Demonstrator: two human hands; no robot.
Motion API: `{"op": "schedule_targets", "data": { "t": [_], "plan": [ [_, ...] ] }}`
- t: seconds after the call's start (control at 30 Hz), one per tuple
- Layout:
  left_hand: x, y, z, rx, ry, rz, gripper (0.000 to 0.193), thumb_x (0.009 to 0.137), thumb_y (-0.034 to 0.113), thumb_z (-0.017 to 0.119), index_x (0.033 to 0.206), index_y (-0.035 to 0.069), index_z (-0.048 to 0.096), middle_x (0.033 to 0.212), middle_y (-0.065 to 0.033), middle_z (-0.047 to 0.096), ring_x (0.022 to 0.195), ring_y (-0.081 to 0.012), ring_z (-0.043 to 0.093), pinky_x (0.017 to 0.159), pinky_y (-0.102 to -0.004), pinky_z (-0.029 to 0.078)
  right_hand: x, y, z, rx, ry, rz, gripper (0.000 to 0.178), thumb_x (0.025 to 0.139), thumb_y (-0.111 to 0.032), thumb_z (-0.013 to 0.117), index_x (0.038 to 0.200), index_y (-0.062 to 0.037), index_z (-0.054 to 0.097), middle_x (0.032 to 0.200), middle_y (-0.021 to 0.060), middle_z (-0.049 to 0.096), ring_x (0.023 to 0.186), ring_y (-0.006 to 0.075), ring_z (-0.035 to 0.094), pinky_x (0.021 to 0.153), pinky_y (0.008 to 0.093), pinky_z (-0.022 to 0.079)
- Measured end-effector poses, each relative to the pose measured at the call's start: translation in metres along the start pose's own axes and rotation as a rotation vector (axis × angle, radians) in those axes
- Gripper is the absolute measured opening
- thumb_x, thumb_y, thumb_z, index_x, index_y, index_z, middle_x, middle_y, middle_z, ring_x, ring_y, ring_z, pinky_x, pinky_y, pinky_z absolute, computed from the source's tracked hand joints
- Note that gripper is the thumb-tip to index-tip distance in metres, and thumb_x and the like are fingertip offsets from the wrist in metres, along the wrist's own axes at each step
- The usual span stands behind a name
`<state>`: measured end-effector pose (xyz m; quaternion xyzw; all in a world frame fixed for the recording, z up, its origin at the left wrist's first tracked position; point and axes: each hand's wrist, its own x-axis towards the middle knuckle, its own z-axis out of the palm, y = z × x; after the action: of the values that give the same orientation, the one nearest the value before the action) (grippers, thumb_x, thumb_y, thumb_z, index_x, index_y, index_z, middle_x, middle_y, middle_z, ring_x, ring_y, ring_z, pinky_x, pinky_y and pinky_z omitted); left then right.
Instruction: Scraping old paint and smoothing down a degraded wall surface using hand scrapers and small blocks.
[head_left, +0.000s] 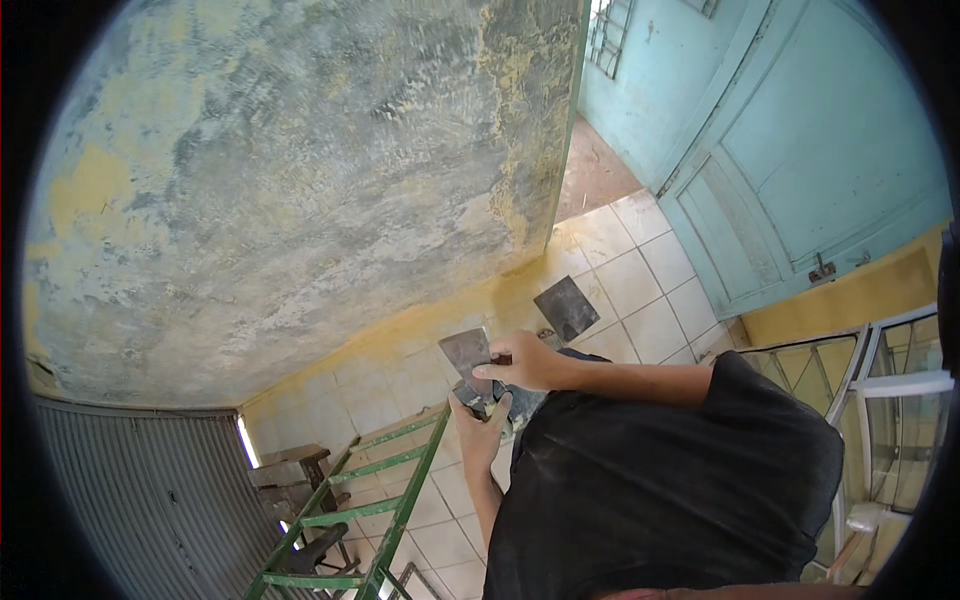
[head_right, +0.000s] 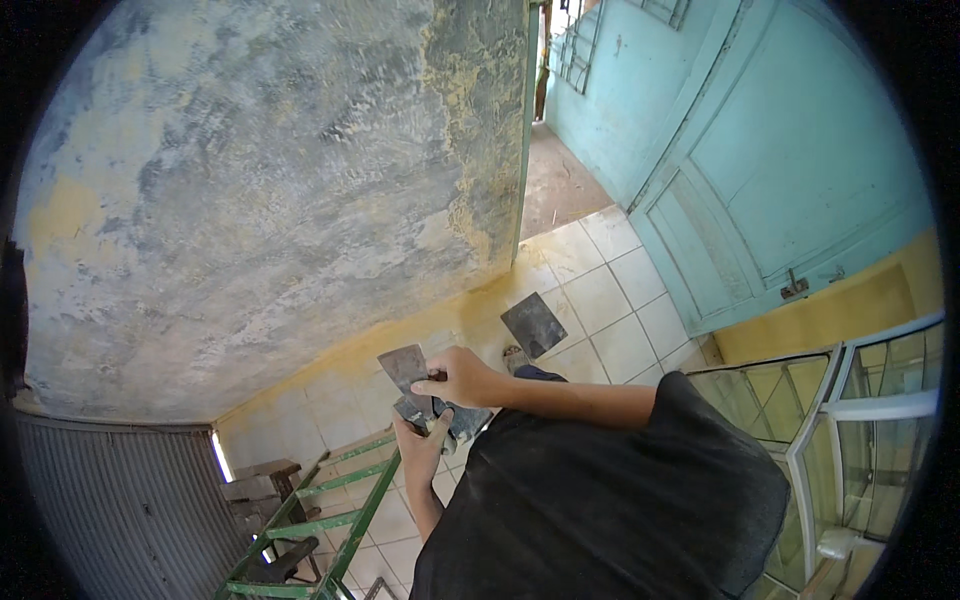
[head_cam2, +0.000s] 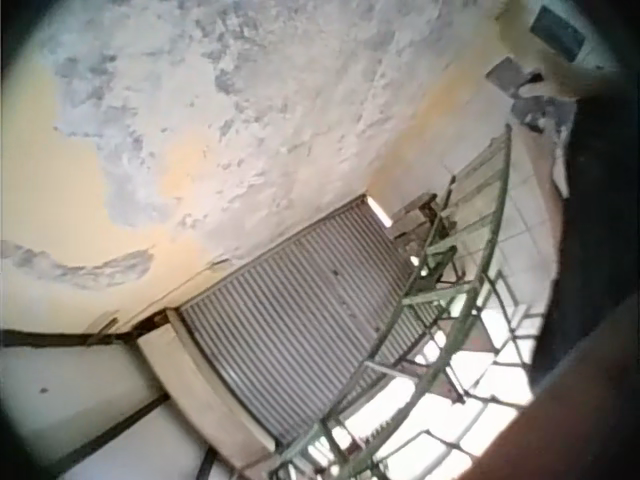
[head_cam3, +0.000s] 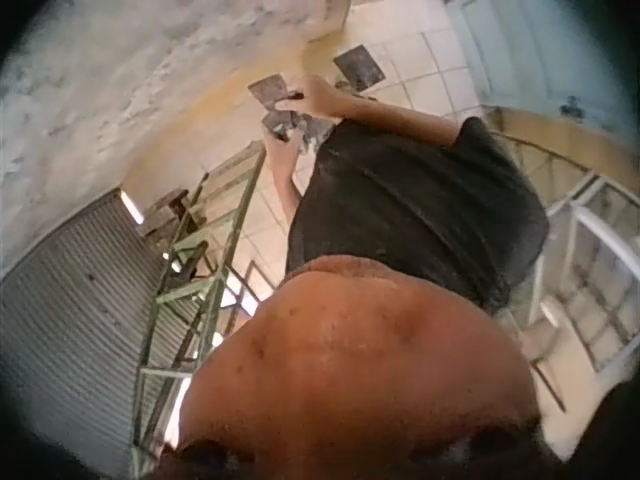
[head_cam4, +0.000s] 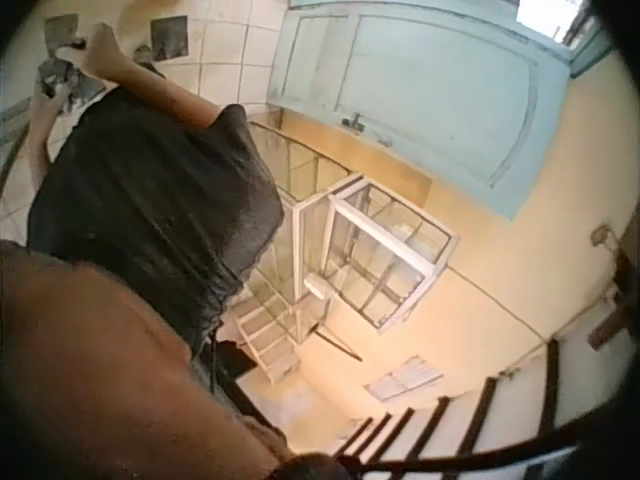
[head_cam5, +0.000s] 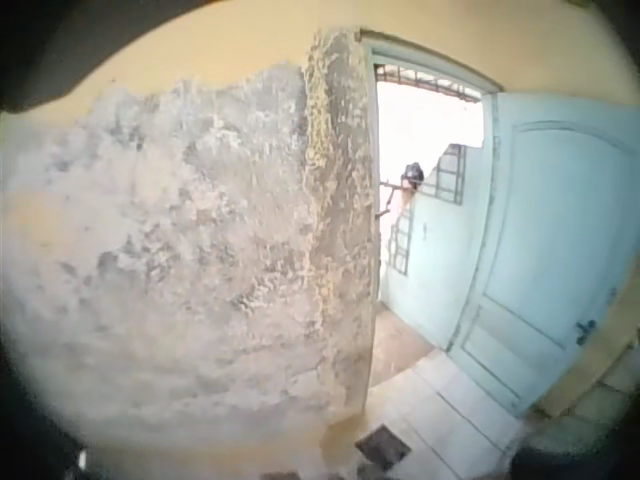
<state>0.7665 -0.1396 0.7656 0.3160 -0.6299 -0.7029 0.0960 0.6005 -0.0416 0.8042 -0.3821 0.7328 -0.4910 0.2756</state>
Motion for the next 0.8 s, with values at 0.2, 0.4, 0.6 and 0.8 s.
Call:
{"op": "schedule_targets", "data": {
  "t": [0.2, 0.4, 0.6, 0.8],
  "plan": [
    [-0.016, -0.006, -0.018, -0.059, -0.076, 0.059, 0.066, 0.088, 0.015, 0.083, 0.139, 0.002, 0.042, 0.123, -0.0137, 0.061, 0.113, -0.021, 0.061, 0.096, -0.0349, 0.049, -0.028, -0.005, 0.026, 0.23, 0.111, 0.02, 0.032, 0.095, -0.026, 0.072, 0.089, 0.0051, 0.067, 0.073, 0.0105, 0.066, 0.059, 0.0156, 0.052, 0.059, 0.0373, 0.045],
    [-0.021, 0.003, -0.022, 0.143, -0.083, 0.174, 0.078, 0.095, 0.016, 0.074, 0.155, 0.004, 0.026, 0.126, -0.0183, 0.061, 0.111, -0.0246, 0.063, 0.098, -0.0377, 0.05, -0.034, -0.009, 0.023, 0.255, 0.11, 0.165, 0.028, 0.1, -0.022, 0.064, 0.111, 0.0036, 0.064, 0.079, 0.0078, 0.067, 0.062, 0.0154, 0.059, 0.059, 0.0342, 0.048],
    [0.0, 0.009, -0.015, 0.156, -0.001, 0.354, 0.078, 0.099, 0.013, 0.066, 0.161, 0.003, 0.019, 0.132, -0.0282, 0.059, 0.117, -0.0328, 0.063, 0.104, -0.0419, 0.047, -0.016, -0.005, 0.009, 0.301, 0.128, 0.259, 0.029, 0.102, -0.023, 0.061, 0.119, 0.0002, 0.059, 0.074, 0.0065, 0.062, 0.06, 0.0134, 0.056, 0.055, 0.0331, 0.045],
    [0.047, 0.022, 0.002, 0.357, 0.002, 0.381, 0.035, 0.104, 0.018, 0.058, 0.137, 0.003, 0.059, 0.125, -0.0242, 0.067, 0.114, -0.0347, 0.066, 0.101, -0.0415, 0.048, 0.025, 0.019, -0.019, 0.175, 0.193, 0.174, 0.023, 0.105, -0.021, 0.058, 0.108, 0.0013, 0.061, 0.079, 0.0059, 0.065, 0.067, 0.0103, 0.058, 0.061, 0.0292, 0.047]
  ]
}}
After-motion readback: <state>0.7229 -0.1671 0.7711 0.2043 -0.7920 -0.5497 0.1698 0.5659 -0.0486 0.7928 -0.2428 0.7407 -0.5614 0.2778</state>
